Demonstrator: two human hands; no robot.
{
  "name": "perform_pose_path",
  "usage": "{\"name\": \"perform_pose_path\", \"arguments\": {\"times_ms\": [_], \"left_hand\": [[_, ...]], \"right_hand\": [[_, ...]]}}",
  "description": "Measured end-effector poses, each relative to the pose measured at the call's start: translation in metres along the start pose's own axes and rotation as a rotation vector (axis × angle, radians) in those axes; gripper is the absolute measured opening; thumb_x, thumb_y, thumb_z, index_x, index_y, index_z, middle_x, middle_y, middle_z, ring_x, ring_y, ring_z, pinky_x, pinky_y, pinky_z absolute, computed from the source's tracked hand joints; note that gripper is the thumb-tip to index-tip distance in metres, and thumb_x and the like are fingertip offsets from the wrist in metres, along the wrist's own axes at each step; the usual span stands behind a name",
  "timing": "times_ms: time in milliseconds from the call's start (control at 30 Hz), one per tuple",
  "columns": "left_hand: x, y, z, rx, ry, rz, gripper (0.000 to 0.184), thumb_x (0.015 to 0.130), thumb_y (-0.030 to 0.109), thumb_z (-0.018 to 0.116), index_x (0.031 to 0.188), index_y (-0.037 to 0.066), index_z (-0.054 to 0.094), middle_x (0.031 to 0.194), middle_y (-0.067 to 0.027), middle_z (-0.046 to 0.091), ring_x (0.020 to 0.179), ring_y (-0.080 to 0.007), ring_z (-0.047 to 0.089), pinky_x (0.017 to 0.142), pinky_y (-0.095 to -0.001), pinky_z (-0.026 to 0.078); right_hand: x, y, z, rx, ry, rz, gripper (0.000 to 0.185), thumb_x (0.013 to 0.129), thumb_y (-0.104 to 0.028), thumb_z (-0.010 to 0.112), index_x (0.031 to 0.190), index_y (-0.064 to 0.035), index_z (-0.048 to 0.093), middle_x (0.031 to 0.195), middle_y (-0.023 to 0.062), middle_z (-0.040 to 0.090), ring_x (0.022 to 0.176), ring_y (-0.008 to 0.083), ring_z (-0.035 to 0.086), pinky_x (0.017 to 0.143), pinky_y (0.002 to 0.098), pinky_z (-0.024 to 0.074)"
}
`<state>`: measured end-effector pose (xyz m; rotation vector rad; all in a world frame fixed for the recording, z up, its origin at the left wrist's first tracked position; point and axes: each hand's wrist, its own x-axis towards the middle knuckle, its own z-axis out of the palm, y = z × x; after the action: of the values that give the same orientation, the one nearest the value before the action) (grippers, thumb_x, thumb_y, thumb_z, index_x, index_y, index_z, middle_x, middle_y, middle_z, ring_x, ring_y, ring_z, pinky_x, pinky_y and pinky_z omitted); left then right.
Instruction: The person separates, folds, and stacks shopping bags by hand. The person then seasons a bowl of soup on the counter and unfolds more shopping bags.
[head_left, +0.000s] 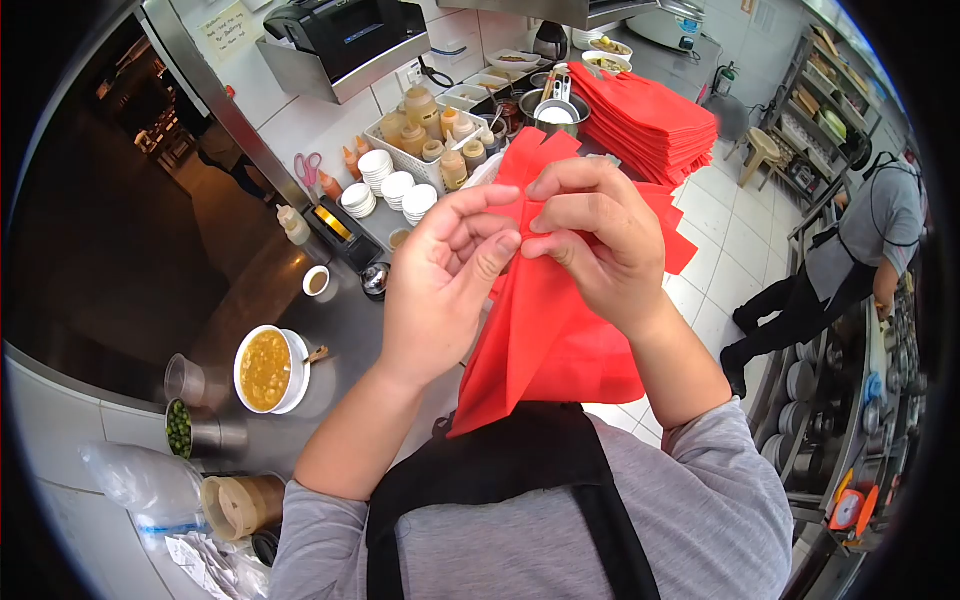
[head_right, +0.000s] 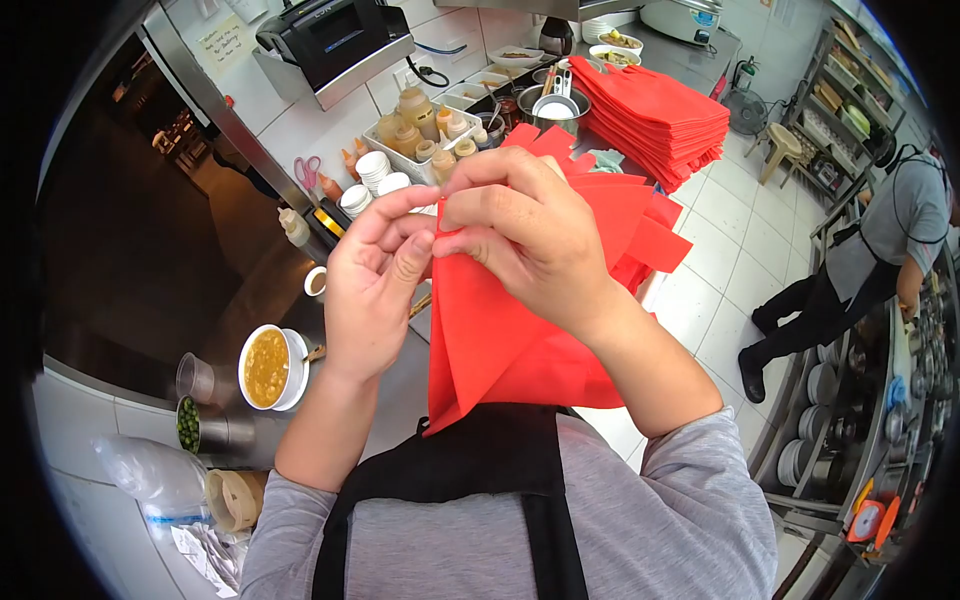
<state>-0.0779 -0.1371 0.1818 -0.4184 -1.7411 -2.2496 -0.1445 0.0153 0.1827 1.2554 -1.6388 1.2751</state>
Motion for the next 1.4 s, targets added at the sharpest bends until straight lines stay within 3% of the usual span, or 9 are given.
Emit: {"name": "perform_pose_path", "arguments": {"times_ms": [333, 500, 700, 833, 1033, 1167, 1267, 1367, 1400], "left_hand": [[0.004, 0.0, -0.004, -0.276, -0.069, -0.336, 0.024, 0.094, 0.019, 0.06, 0.108, -0.001, 0.062, 0.09, 0.0003, 0.065, 0.074, -0.0004, 0.054, 0.06, -0.017, 0.042], [0.005, 0.005, 0.0, 0.243, -0.057, 0.031, 0.014, 0.091, 0.009, 0.062, 0.099, -0.002, 0.066, 0.087, -0.0021, 0.066, 0.078, -0.0055, 0.06, 0.067, -0.0208, 0.048], [0.002, 0.005, 0.001, 0.407, -0.049, 0.236, 0.012, 0.089, 0.003, 0.062, 0.099, -0.003, 0.066, 0.09, -0.0075, 0.064, 0.082, -0.01, 0.062, 0.072, -0.0223, 0.049], [0.002, 0.003, 0.002, 0.342, -0.069, 0.29, 0.014, 0.09, 0.001, 0.06, 0.102, -0.002, 0.065, 0.097, -0.009, 0.063, 0.085, -0.0117, 0.062, 0.074, -0.0234, 0.049], [-0.008, -0.009, 0.005, 0.144, 0.039, 0.339, 0.006, 0.086, 0.0, 0.063, 0.092, -0.001, 0.061, 0.098, -0.009, 0.06, 0.089, -0.0118, 0.059, 0.075, -0.0243, 0.049], [-0.007, -0.007, -0.014, 0.625, -0.135, 0.485, 0.012, 0.088, 0.01, 0.064, 0.091, 0.0, 0.058, 0.094, -0.0125, 0.055, 0.083, -0.0217, 0.056, 0.075, -0.0308, 0.046], [-0.003, 0.003, -0.015, 0.744, -0.273, 0.472, 0.039, 0.091, 0.032, 0.057, 0.104, -0.005, 0.051, 0.101, -0.0196, 0.052, 0.092, -0.0326, 0.055, 0.081, -0.0389, 0.045], [-0.018, 0.007, 0.006, 0.989, -0.201, 0.198, 0.039, 0.091, 0.024, 0.056, 0.113, -0.006, 0.044, 0.108, -0.0248, 0.049, 0.099, -0.0412, 0.053, 0.084, -0.0441, 0.044], [-0.019, 0.008, 0.008, 1.051, -0.218, 0.163, 0.037, 0.091, 0.018, 0.053, 0.116, -0.006, 0.04, 0.111, -0.0274, 0.046, 0.102, -0.0462, 0.051, 0.086, -0.0471, 0.043]], "right_hand": [[-0.004, -0.004, -0.002, 0.114, 0.009, 0.031, 0.019, 0.068, -0.004, 0.076, 0.083, -0.0067, 0.064, 0.093, 0.0061, 0.062, 0.086, 0.0211, 0.061, 0.073, 0.0306, 0.0482], [-0.003, -0.003, -0.007, 0.128, -0.016, 0.042, 0.017, 0.072, -0.008, 0.075, 0.084, -0.0069, 0.062, 0.092, 0.0063, 0.064, 0.085, 0.021, 0.063, 0.072, 0.0302, 0.0474], [-0.005, -0.001, -0.012, 0.114, -0.093, 0.115, 0.023, 0.076, -0.015, 0.074, 0.093, -0.0061, 0.061, 0.092, 0.0062, 0.065, 0.083, 0.0206, 0.064, 0.074, 0.031, 0.0459], [0.002, 0.0, -0.014, -0.118, -0.233, 0.033, 0.029, 0.079, -0.021, 0.071, 0.099, -0.0048, 0.059, 0.092, 0.0074, 0.065, 0.081, 0.0236, 0.064, 0.073, 0.0331, 0.0463], [0.027, 0.008, -0.02, -0.18, -0.046, -0.092, 0.022, 0.081, -0.023, 0.069, 0.089, -0.0058, 0.058, 0.075, 0.0097, 0.057, 0.067, 0.03, 0.058, 0.058, 0.037, 0.0458], [0.054, 0.013, -0.029, -0.329, -0.057, -0.176, 0.017, 0.088, -0.021, 0.062, 0.09, -0.0055, 0.055, 0.077, 0.0093, 0.057, 0.07, 0.0266, 0.059, 0.061, 0.0338, 0.0463], [0.076, 0.015, -0.039, -0.355, -0.121, -0.159, 0.017, 0.093, -0.016, 0.057, 0.1, -0.0003, 0.055, 0.083, 0.0106, 0.057, 0.072, 0.024, 0.057, 0.067, 0.0276, 0.0454], [0.095, 0.015, -0.038, -0.347, -0.072, -0.364, 0.014, 0.095, -0.017, 0.054, 0.093, -0.0032, 0.052, 0.074, 0.0108, 0.057, 0.061, 0.0241, 0.058, 0.055, 0.0309, 0.0448], [0.096, 0.016, -0.039, -0.33, -0.085, -0.283, 0.016, 0.094, -0.019, 0.055, 0.093, -0.0031, 0.052, 0.076, 0.0133, 0.057, 0.063, 0.0276, 0.058, 0.056, 0.033, 0.0455]]}}
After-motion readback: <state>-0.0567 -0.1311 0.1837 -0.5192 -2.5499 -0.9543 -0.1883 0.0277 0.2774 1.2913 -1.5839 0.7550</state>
